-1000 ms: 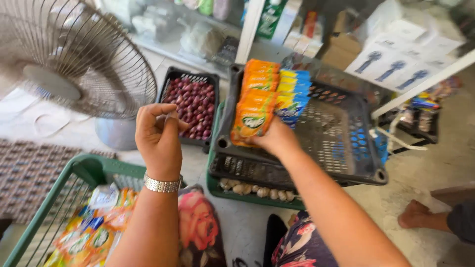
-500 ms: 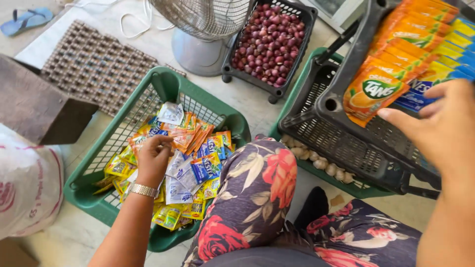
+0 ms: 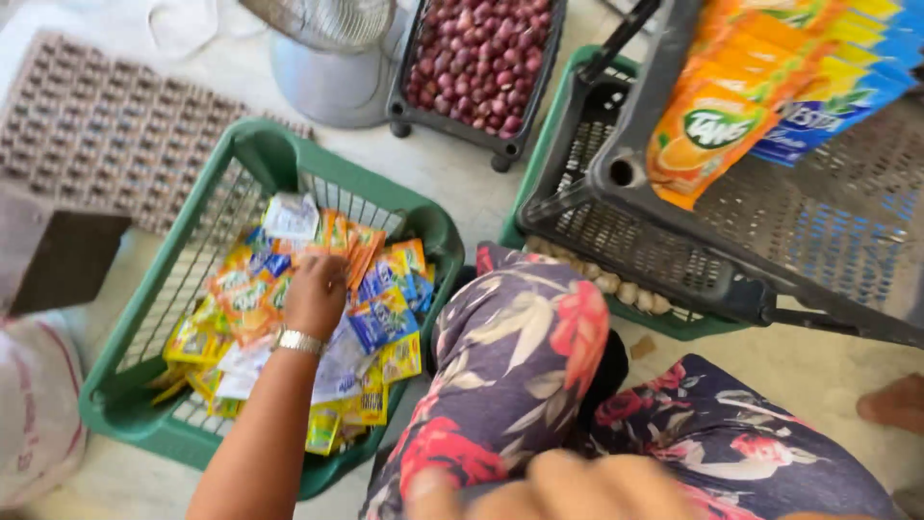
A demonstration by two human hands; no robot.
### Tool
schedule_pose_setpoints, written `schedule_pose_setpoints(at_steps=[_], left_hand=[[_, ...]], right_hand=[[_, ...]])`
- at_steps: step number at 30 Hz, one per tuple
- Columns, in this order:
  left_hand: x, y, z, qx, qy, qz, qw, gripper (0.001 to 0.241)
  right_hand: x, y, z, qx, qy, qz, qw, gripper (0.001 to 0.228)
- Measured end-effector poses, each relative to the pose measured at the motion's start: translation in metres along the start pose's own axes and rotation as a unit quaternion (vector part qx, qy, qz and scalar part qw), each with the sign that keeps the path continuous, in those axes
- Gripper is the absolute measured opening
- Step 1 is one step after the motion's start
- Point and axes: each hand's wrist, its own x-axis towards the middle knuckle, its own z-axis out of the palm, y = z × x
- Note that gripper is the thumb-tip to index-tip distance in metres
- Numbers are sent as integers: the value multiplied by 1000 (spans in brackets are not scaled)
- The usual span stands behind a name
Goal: Organizing and sorting flavored drink sachets from one basket to another in a grocery store.
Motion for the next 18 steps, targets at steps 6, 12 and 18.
schedule_pose_setpoints(at_steps=[6,12,18], left_hand=[[-6,-24,8,99,-8,-25,995,32],[9,-5,9,211,-53,-128,968,51],[3,-32,34,250,-40,-85,964,28]], right_hand=[[12,-6,12,-6,-10,-33,999,39],[19,39,136,296,33,192,935,22],[21,39,143,150,-4,52,987,16]])
